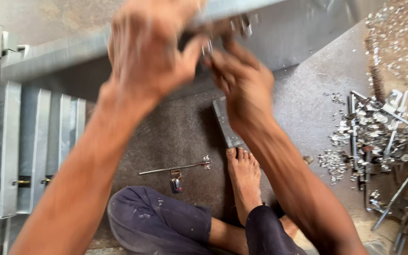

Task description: The person assembles a metal box by attaching a latch and hinges to a metal panel using a hammer and small metal components while sitting on the floor.

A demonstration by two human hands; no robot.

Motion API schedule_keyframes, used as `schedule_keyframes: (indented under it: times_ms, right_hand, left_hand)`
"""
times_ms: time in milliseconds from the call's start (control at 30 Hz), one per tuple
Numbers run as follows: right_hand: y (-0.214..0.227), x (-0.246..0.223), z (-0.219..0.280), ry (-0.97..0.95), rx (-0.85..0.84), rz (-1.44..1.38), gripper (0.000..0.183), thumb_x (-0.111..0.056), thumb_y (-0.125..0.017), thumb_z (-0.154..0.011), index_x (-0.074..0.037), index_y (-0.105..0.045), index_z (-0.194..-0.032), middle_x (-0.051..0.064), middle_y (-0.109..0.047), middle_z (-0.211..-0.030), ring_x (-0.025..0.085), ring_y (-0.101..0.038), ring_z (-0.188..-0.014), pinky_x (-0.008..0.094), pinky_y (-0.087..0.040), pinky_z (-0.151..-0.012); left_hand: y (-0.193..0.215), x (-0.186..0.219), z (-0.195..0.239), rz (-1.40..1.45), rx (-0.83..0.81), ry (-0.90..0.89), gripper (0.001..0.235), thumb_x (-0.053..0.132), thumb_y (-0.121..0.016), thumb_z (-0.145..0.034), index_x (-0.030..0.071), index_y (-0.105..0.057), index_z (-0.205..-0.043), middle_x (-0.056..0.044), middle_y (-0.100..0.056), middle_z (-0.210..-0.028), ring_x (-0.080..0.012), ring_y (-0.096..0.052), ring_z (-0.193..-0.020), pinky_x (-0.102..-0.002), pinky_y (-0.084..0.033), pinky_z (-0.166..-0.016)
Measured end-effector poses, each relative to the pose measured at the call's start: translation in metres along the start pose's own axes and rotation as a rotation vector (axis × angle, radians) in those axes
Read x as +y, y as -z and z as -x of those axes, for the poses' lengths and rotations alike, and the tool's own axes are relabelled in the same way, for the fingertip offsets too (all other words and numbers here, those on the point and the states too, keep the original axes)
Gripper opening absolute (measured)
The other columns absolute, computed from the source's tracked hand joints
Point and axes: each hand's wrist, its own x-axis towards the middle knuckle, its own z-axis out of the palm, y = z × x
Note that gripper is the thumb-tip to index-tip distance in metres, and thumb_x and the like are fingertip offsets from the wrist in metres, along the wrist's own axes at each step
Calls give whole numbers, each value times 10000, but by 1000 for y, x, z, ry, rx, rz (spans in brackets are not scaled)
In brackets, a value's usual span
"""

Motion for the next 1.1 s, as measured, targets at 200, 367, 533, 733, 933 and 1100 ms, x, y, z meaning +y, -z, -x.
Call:
schedule_keyframes:
  times_ms: [200,367,533,733,933,1100]
  right_hand:
    - [30,-52,115,-354,144,24,548,-338,-733,-800,23,-594,-1189,240,-688,-1180,350,-637,-1166,465,-458,-1061]
    - [76,-19,121,-446,194,8,241,-204,-749,-792,-30,-643,-922,163,-701,-984,315,-652,-947,472,-509,-949]
    - [120,23,118,-536,210,43,170,-133,-721,-752,-36,-638,-864,140,-673,-862,299,-630,-798,461,-512,-771]
    - [169,45,67,-487,-24,5,217,-120,-761,-832,-22,-596,-935,139,-643,-929,277,-596,-852,418,-516,-782]
    - [195,34,104,-309,477,542,502,-42,-819,-688,-119,-577,-1120,68,-719,-1046,186,-696,-955,284,-589,-790]
    - [240,52,116,-219,321,811,560,-109,-879,-757,44,-611,-1224,148,-734,-1111,204,-661,-885,300,-491,-689]
  left_hand:
    - [28,122,54,171,-111,225,196,191,-725,-989,49,-763,-1119,-44,-698,-804,-146,-631,-694,-295,-501,-622]
    - [48,220,120,753,85,893,159,210,-777,-883,78,-729,-958,-25,-760,-935,-137,-734,-860,-315,-587,-791]
    - [-19,226,168,1861,348,1855,306,321,-679,-885,48,-720,-1018,-81,-721,-1050,-217,-651,-1005,-398,-521,-910]
    - [-84,193,195,2098,371,1835,222,137,-767,-840,14,-661,-992,-105,-654,-1080,-235,-597,-1080,-415,-490,-1006]
    - [-93,233,213,2105,417,1815,263,75,-736,-775,111,-692,-1032,-28,-656,-1091,-188,-592,-1105,-372,-442,-1052]
    - [-82,268,228,2120,339,1587,154,105,-766,-906,35,-726,-1037,-97,-726,-949,-229,-660,-956,-412,-457,-1031]
